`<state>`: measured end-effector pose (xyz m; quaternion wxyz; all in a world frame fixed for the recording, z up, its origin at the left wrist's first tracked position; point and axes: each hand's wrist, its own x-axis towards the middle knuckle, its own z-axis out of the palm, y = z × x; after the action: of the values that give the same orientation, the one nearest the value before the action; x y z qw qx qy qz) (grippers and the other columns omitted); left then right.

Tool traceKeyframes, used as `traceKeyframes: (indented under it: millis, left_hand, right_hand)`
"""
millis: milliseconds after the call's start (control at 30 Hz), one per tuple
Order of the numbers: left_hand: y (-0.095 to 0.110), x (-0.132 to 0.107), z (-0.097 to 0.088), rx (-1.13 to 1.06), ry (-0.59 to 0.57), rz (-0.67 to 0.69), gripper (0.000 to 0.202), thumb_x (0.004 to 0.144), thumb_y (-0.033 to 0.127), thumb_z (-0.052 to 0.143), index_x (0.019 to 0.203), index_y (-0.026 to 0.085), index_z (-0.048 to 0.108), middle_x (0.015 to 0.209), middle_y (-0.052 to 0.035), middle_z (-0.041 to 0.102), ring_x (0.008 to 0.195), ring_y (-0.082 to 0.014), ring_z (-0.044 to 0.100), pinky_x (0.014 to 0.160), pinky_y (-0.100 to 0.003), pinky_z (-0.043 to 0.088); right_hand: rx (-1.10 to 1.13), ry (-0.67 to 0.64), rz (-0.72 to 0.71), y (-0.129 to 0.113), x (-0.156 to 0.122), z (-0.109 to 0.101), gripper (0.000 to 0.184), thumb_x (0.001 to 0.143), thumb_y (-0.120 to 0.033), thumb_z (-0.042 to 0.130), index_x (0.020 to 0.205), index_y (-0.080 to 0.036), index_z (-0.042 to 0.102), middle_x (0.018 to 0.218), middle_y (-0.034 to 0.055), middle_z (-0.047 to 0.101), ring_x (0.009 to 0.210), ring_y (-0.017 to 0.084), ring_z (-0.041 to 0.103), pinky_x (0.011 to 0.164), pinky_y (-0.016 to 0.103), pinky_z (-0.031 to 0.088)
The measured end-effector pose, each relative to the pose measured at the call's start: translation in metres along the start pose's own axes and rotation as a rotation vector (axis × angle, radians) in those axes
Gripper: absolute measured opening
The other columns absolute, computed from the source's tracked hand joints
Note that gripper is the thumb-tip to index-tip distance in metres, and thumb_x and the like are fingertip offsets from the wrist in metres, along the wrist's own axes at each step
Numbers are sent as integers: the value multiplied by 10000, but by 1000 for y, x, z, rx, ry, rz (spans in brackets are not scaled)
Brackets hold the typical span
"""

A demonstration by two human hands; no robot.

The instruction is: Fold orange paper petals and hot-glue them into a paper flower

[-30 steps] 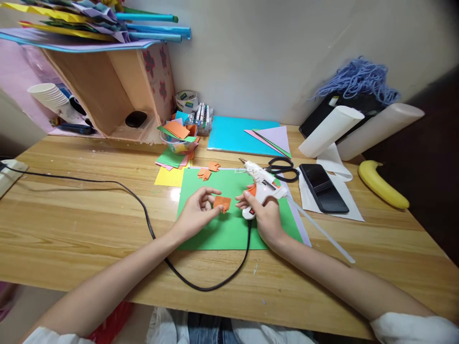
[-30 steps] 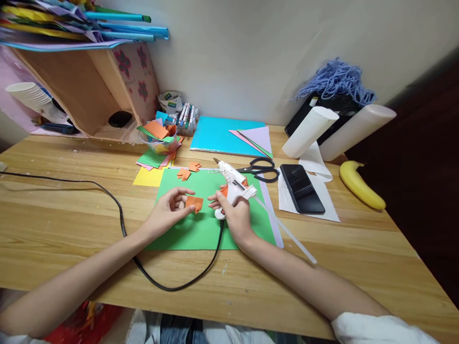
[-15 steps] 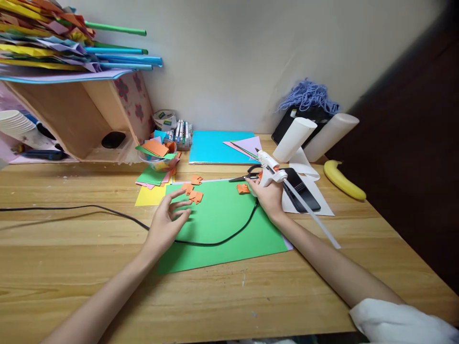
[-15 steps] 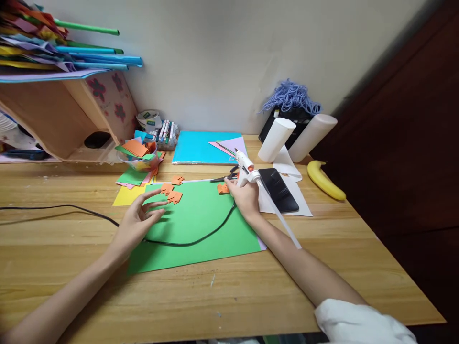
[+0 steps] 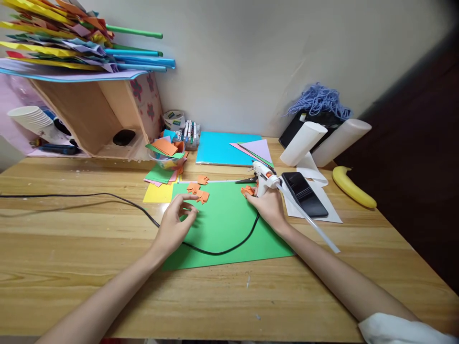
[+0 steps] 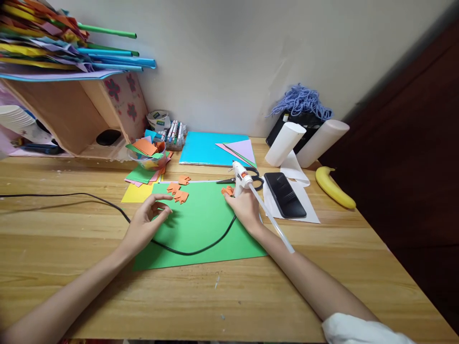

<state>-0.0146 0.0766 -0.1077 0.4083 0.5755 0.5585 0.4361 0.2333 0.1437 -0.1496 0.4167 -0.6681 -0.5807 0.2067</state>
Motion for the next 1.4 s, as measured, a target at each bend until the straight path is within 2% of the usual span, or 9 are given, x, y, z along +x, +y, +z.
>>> traceKeyframes:
  millis: [133, 300, 500, 600, 700, 867, 1067, 1267, 1400]
  left_hand:
    - [0, -1, 0, 38, -34, 30, 181, 787, 257, 515, 948, 202, 575, 976, -44, 569, 802, -148, 557, 704, -269, 464]
    - [-1, -4, 4, 43, -107, 32, 188, 806, 303, 506, 933, 192, 590, 957, -51, 602, 780, -148, 571, 718, -285, 466]
    - [-6, 0, 16, -244, -219, -204, 418, 793, 442, 527, 1081, 141, 557, 953, -100, 648, 771, -164, 624, 653, -280, 491]
    - [-6, 4, 20, -359, -240, -333, 404, 711, 448, 627, 950, 122, 626, 809, -81, 664, 696, -154, 627, 617, -262, 504]
    - [-6, 5, 22, -355, -242, -369, 326, 643, 420, 695, 803, 137, 667, 771, -62, 670, 672, -139, 613, 592, -242, 507]
    - [-9, 1, 24, -327, -194, -360, 262, 587, 347, 745, 711, 130, 666, 669, -33, 658, 601, -115, 585, 594, -237, 495]
    - [-5, 7, 4, -267, -46, -289, 253, 632, 352, 708, 729, 126, 648, 660, -10, 632, 598, -101, 569, 590, -216, 472]
    - [-7, 15, -18, -107, 120, -175, 252, 676, 351, 663, 771, 119, 639, 707, -32, 637, 636, -121, 574, 585, -221, 463]
    - [-19, 15, -17, 27, 131, -174, 254, 687, 364, 635, 770, 124, 656, 702, -48, 652, 622, -135, 581, 561, -228, 453]
  right_hand:
    - [-4, 8, -2, -2, -1, 4, 234, 624, -370, 616, 717, -161, 563, 678, 58, 644, 649, 226, 618, 669, 350, 474]
    - [215, -55, -89, -15, -8, 4, 233, 673, -330, 620, 801, -172, 507, 615, -14, 530, 656, 197, 605, 735, 349, 479]
    - [497, -329, -96, -41, -33, 13, 339, 675, -320, 671, 910, -184, 469, 545, -59, 441, 710, 208, 622, 735, 342, 502]
    - [535, -435, -78, -49, -45, 18, 312, 668, -329, 678, 865, -196, 474, 536, -60, 432, 719, 211, 623, 721, 339, 509]
    - [535, -524, -69, -53, -52, 19, 262, 672, -357, 668, 689, -210, 452, 540, -45, 435, 733, 213, 617, 711, 332, 505]
    - [520, -548, -47, -54, -56, 17, 302, 705, -388, 642, 600, -199, 431, 599, -7, 531, 689, 191, 608, 648, 300, 496]
    - [595, -608, 44, -48, -52, 11, 315, 794, -403, 554, 968, -143, 525, 700, 48, 645, 626, 187, 627, 559, 288, 493]
    - [650, -819, 49, -42, -54, 12, 269, 810, -380, 532, 904, -127, 540, 768, 85, 679, 626, 176, 631, 592, 303, 506]
    - [561, -815, 16, -39, -57, 12, 231, 807, -355, 515, 840, -130, 551, 680, 61, 651, 594, 157, 589, 545, 268, 458]
